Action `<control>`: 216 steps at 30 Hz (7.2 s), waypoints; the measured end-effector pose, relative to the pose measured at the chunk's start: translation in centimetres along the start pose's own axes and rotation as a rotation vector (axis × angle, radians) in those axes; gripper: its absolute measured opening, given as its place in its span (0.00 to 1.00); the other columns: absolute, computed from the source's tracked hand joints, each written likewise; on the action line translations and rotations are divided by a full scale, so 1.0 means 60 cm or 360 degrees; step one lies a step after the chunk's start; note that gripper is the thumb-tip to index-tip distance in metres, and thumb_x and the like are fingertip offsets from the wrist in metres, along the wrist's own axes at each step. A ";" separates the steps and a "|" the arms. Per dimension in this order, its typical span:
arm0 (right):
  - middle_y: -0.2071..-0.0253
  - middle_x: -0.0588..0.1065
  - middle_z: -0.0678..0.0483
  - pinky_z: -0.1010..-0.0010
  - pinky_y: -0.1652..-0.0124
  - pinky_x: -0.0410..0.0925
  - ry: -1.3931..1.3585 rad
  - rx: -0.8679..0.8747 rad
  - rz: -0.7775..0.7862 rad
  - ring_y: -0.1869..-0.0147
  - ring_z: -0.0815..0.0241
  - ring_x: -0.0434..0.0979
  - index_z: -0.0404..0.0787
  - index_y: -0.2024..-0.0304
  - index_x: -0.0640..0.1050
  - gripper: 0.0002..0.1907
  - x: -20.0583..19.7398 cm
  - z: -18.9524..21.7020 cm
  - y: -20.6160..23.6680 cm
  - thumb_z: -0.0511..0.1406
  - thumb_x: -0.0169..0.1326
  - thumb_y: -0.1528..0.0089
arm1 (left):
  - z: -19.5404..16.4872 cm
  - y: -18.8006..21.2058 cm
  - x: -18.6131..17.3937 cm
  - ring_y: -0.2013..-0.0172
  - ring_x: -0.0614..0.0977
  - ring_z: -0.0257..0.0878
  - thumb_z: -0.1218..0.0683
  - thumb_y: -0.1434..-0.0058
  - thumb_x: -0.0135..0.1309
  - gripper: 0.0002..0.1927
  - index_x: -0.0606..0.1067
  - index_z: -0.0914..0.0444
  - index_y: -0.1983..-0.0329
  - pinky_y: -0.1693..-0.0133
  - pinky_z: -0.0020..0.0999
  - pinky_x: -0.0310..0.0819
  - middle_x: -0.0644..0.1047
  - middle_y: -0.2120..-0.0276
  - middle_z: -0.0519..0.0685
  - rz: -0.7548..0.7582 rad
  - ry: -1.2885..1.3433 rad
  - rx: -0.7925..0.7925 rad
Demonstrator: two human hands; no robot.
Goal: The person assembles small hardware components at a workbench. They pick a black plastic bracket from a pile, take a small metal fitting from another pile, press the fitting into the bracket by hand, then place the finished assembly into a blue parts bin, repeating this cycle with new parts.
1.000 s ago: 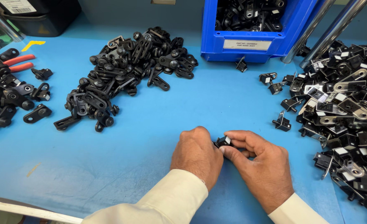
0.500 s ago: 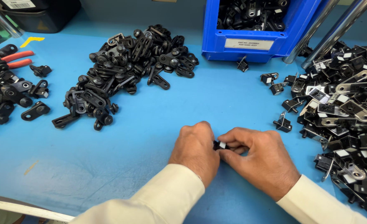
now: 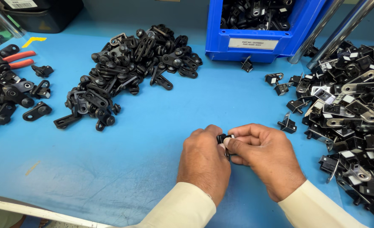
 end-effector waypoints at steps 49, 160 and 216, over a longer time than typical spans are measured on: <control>0.72 0.85 0.50 0.75 0.69 0.75 0.0972 -0.0351 0.0154 0.72 0.65 0.83 0.38 0.58 0.86 0.13 0.003 0.034 -0.033 0.35 0.67 0.45 | -0.013 -0.012 -0.012 0.65 0.86 0.47 0.64 0.42 0.56 0.21 0.63 0.65 0.48 0.61 0.40 0.82 0.80 0.67 0.56 -0.0157 0.0120 -0.0379; 0.72 0.81 0.54 0.71 0.74 0.72 0.0882 -0.0898 -0.0666 0.76 0.65 0.80 0.36 0.65 0.83 0.07 -0.014 -0.013 0.068 0.35 0.61 0.40 | 0.021 0.020 0.022 0.66 0.81 0.36 0.51 0.41 0.60 0.13 0.74 0.62 0.58 0.64 0.32 0.79 0.80 0.64 0.47 0.0622 0.1011 -0.0471; 0.67 0.81 0.49 0.71 0.64 0.75 -0.0276 0.0256 0.0044 0.67 0.61 0.81 0.32 0.54 0.81 0.13 -0.057 -0.020 0.004 0.34 0.58 0.38 | 0.023 -0.005 0.010 0.64 0.84 0.34 0.54 0.39 0.58 0.14 0.79 0.65 0.52 0.60 0.28 0.81 0.84 0.64 0.50 0.0560 0.0939 -0.0476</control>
Point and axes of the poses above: each hand's wrist, its own y-axis away from the middle knuckle, its own x-axis out of the palm, z = x × y, the point moved 1 cm from there along -y, towards the middle knuckle
